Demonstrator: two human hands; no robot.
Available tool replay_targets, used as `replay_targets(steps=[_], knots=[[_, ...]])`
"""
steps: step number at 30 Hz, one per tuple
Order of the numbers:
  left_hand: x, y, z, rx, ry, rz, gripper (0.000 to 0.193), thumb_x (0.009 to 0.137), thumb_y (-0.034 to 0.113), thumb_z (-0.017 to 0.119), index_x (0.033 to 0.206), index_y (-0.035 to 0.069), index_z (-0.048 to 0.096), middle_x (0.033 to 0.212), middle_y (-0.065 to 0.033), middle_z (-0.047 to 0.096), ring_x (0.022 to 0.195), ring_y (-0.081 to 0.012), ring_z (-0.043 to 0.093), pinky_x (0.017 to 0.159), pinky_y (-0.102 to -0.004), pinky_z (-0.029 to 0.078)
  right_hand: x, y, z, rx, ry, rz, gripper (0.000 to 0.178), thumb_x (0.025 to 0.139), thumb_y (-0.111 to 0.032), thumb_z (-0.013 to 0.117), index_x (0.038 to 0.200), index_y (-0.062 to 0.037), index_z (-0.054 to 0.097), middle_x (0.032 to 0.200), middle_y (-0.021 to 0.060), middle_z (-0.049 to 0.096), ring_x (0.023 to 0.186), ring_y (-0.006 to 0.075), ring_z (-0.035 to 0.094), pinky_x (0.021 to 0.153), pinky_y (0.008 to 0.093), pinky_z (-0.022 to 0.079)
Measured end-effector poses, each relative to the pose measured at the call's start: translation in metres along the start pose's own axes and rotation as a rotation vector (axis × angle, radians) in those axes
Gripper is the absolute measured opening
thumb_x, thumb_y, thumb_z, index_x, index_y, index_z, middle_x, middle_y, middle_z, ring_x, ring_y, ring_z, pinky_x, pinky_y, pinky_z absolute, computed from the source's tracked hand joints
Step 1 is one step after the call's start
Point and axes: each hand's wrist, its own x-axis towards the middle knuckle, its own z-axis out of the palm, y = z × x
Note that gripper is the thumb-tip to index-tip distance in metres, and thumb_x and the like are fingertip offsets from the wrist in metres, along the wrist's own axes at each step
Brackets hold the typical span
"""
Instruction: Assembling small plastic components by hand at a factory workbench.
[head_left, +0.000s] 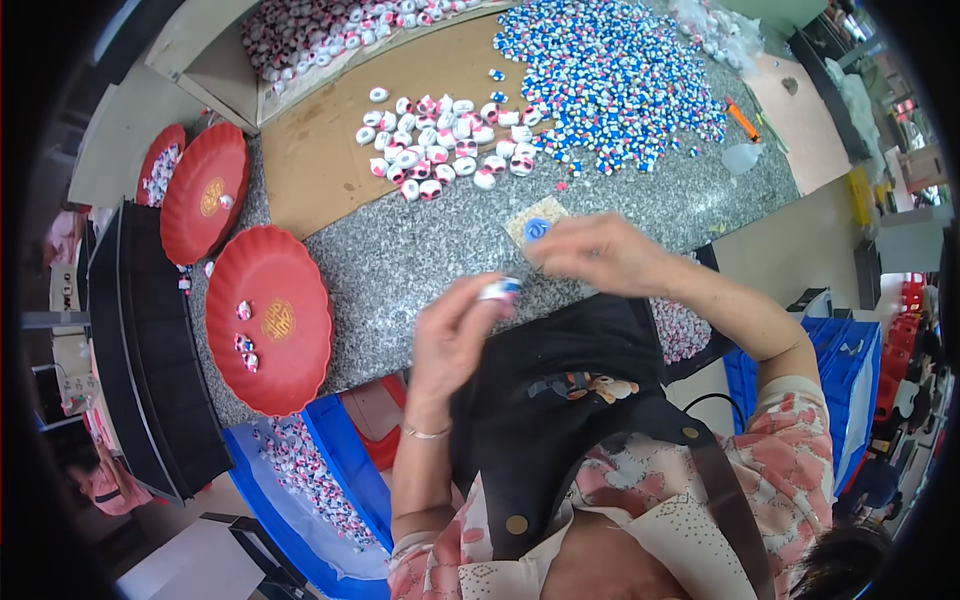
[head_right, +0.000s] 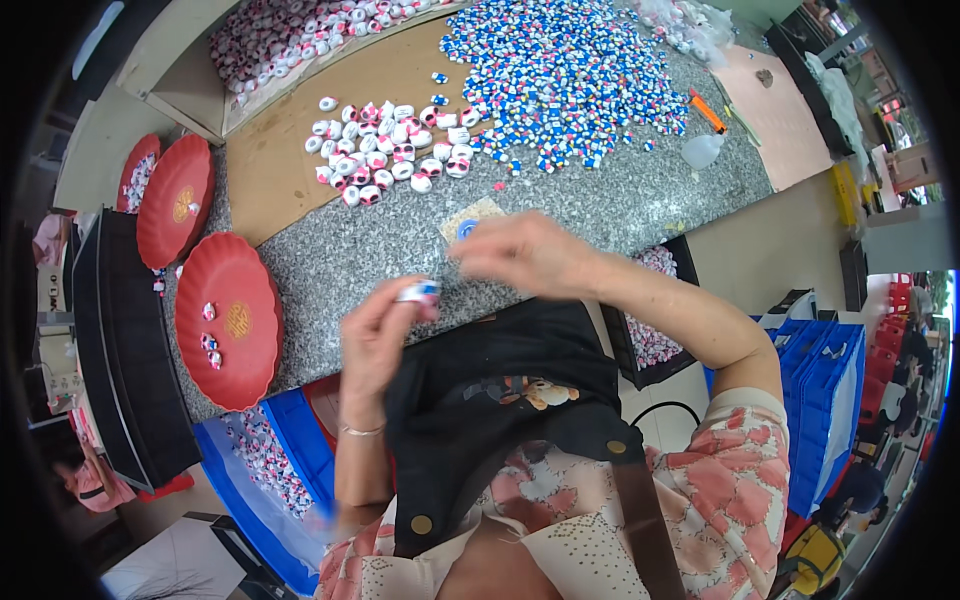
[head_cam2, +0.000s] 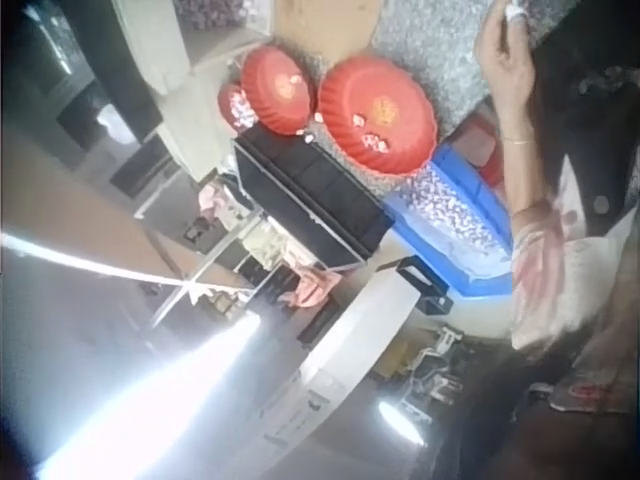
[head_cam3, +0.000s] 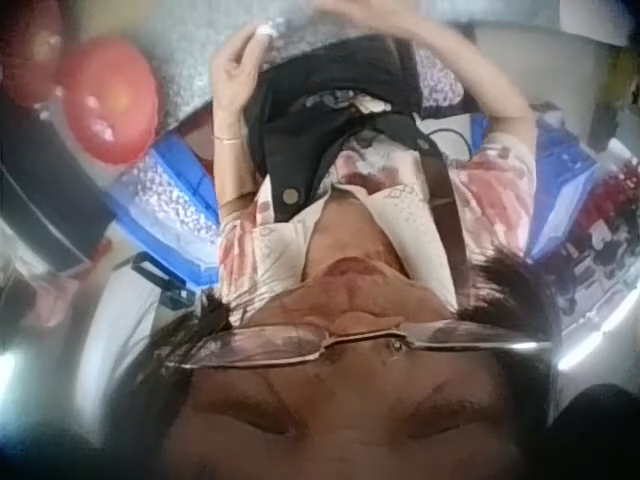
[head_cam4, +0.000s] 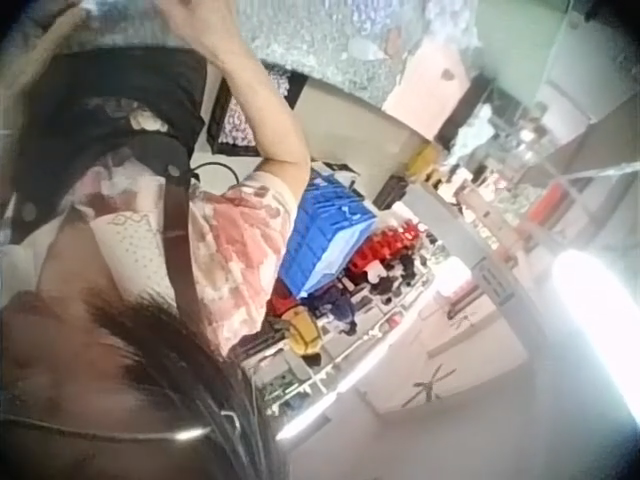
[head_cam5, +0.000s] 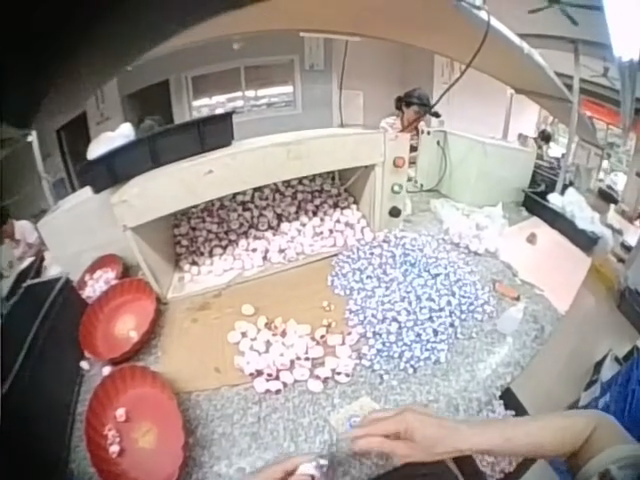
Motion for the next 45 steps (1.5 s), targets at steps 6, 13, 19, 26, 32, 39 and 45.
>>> replay_targets(steps=[6, 13, 19, 26, 32, 39, 45], knots=[[-0.029, 0.033, -0.108, 0.886, 0.564, 0.171, 0.028, 0.087, -0.004, 0.059, 0.114, -0.001, 0.061, 0.104, -0.0115, 0.061, 0.092, -0.0185, 0.060, 0.081, -0.0289, 0.047, 0.015, 0.068, -0.056, -0.561, 0.279, -0.040, 0.017, 0.086, -0.004, 0.061, 0.102, -0.0037, 0.065, 0.098, 0.0145, 0.064, 0.088, 0.0328, 0.064, 0.077, 0.0383, 0.051], [0.013, 0.019, -0.083, 1.095, 0.597, 0.491, 0.029, 0.078, -0.002, 0.064, 0.107, 0.001, 0.062, 0.106, -0.0168, 0.059, 0.099, -0.0350, 0.057, 0.086, -0.0426, 0.047, 0.015, 0.071, -0.053, -0.675, 0.072, -0.035, 0.020, 0.079, 0.003, 0.058, 0.098, -0.0044, 0.063, 0.086, 0.0133, 0.056, 0.078, 0.0337, 0.059, 0.068, 0.0431, 0.049], [0.103, -0.017, -0.051, 0.926, 0.408, 0.402, 0.027, 0.075, 0.000, 0.068, 0.100, 0.001, 0.060, 0.097, -0.0176, 0.058, 0.094, -0.0373, 0.057, 0.080, -0.0446, 0.048, 0.003, 0.067, -0.054, -0.663, 0.066, 0.021, 0.022, 0.082, 0.002, 0.061, 0.103, -0.0017, 0.059, 0.094, 0.0142, 0.057, 0.085, 0.0354, 0.060, 0.073, 0.0428, 0.049], [0.089, -0.016, -0.040, 0.535, 0.336, 0.183, 0.024, 0.081, 0.001, 0.067, 0.103, 0.000, 0.058, 0.098, -0.0127, 0.061, 0.091, -0.0256, 0.063, 0.078, -0.0351, 0.052, -0.025, 0.035, -0.053, -0.550, 0.049, 0.128, 0.023, 0.083, 0.004, 0.058, 0.105, -0.0018, 0.056, 0.095, 0.0172, 0.057, 0.090, 0.0377, 0.059, 0.077, 0.0433, 0.048], [0.025, -0.014, -0.017, -0.577, -0.035, -0.051, 0.036, 0.089, 0.000, 0.061, 0.124, -0.002, 0.055, 0.115, -0.0094, 0.063, 0.102, -0.0151, 0.062, 0.091, -0.0312, 0.051, -0.036, 0.039, -0.043, -0.623, -0.043, 0.043, 0.024, 0.080, 0.004, 0.057, 0.102, -0.0014, 0.061, 0.089, 0.0165, 0.059, 0.079, 0.0373, 0.061, 0.066, 0.0441, 0.050], [0.008, -0.022, 0.002, -0.755, -0.104, -0.156, 0.037, 0.096, 0.005, 0.051, 0.133, 0.001, 0.046, 0.115, -0.0163, 0.062, 0.098, -0.0194, 0.063, 0.087, -0.0286, 0.052, -0.033, 0.039, -0.045, -0.676, -0.045, 0.042, 0.020, 0.082, 0.000, 0.059, 0.102, 0.0008, 0.061, 0.087, 0.0179, 0.062, 0.080, 0.0371, 0.062, 0.068, 0.0441, 0.051], [0.006, -0.021, 0.003, -0.704, -0.088, -0.115, 0.040, 0.090, -0.003, 0.059, 0.129, 0.001, 0.049, 0.113, -0.0103, 0.061, 0.098, -0.0170, 0.063, 0.085, -0.0267, 0.051, -0.028, 0.039, -0.055, -0.740, -0.088, 0.073, 0.016, 0.080, -0.004, 0.063, 0.096, -0.0003, 0.062, 0.084, 0.0154, 0.060, 0.079, 0.0353, 0.061, 0.067, 0.0439, 0.050]])
